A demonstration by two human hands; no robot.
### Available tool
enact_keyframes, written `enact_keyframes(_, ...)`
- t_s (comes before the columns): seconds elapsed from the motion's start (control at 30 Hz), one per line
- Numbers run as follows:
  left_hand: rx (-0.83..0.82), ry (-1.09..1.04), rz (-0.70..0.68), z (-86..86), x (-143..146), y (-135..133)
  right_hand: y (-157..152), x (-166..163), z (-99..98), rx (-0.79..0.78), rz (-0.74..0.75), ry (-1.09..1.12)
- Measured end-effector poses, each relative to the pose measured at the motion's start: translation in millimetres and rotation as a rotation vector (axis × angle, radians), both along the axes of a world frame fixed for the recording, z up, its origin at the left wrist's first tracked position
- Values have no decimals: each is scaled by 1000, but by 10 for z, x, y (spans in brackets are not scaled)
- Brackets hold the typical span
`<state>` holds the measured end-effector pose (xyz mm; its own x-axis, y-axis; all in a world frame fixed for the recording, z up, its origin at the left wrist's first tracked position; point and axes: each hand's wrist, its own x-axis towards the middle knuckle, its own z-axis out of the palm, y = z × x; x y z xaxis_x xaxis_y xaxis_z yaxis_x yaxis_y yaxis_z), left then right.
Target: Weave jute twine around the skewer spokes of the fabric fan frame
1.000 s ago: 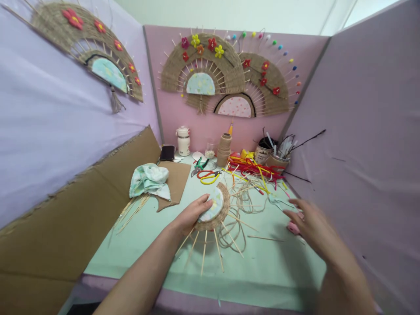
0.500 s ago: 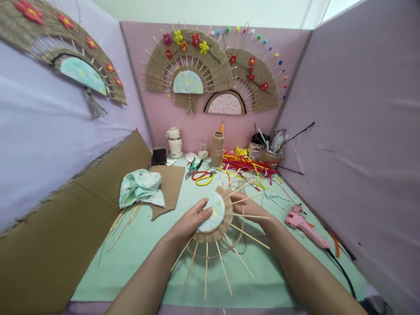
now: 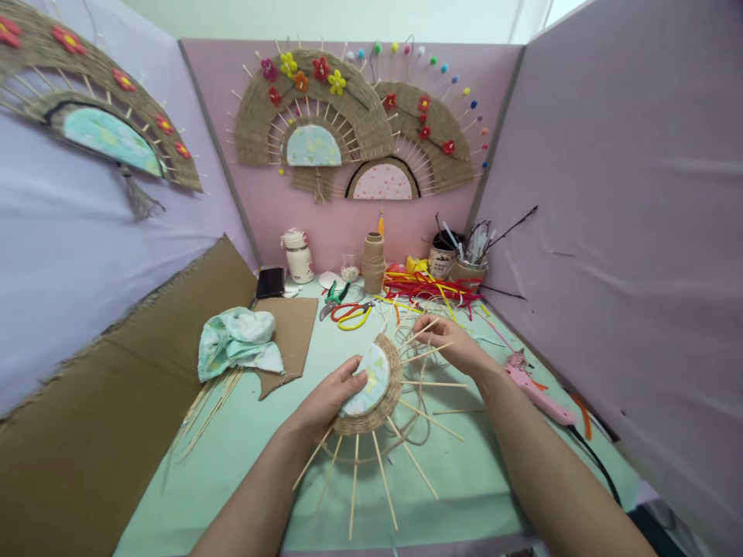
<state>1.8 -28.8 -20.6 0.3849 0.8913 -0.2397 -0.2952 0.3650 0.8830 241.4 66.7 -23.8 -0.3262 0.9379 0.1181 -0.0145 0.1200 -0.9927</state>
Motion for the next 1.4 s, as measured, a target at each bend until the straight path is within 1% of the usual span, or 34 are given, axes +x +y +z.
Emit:
enact_keyframes(0.13, -30, 11, -9, -18, -10, 4, 42, 84, 18, -8, -104, 54)
enact_keyframes(0.27, -57, 24, -19, -31, -12, -2, 23, 102, 73, -10, -154, 114)
enact_keyframes(0.37, -90, 41, -22, -28, -11, -1, -7, 98, 122, 19, -188, 150)
enact_keyframes(0.5, -114, 70, -36, -21, -10, 6, -28, 103, 167, 65, -207, 170)
enact_keyframes(0.6, -115, 92, -69, -21, -2, -1, -31, 111, 167, 62, -187, 133)
enact_keyframes(0.77, -93, 96, -118, -32, 19, -28, -38, 87, 84, -12, -74, -29)
enact_keyframes(0.9, -79, 104, -135, -36, 26, -38, -51, -20, -26, -61, -4, -176)
enact_keyframes(1.0, -67, 107, -142, -28, 28, -44, -52, -119, -116, -58, 2, -259)
enact_keyframes(1.13, -59, 98, -143, -18, 30, -50, -15, -174, -240, -21, -52, -328)
enact_keyframes(1.23, -51, 80, -98, -8, 33, -39, 35, -152, -316, 12, -100, -369)
enact_keyframes(1.33, -51, 52, 27, 22, 36, -16, 63, -114, -333, 52, -119, -406)
enact_keyframes(1.4, -61, 39, 118, 54, 37, -4, 57, -83, -292, 79, -113, -428)
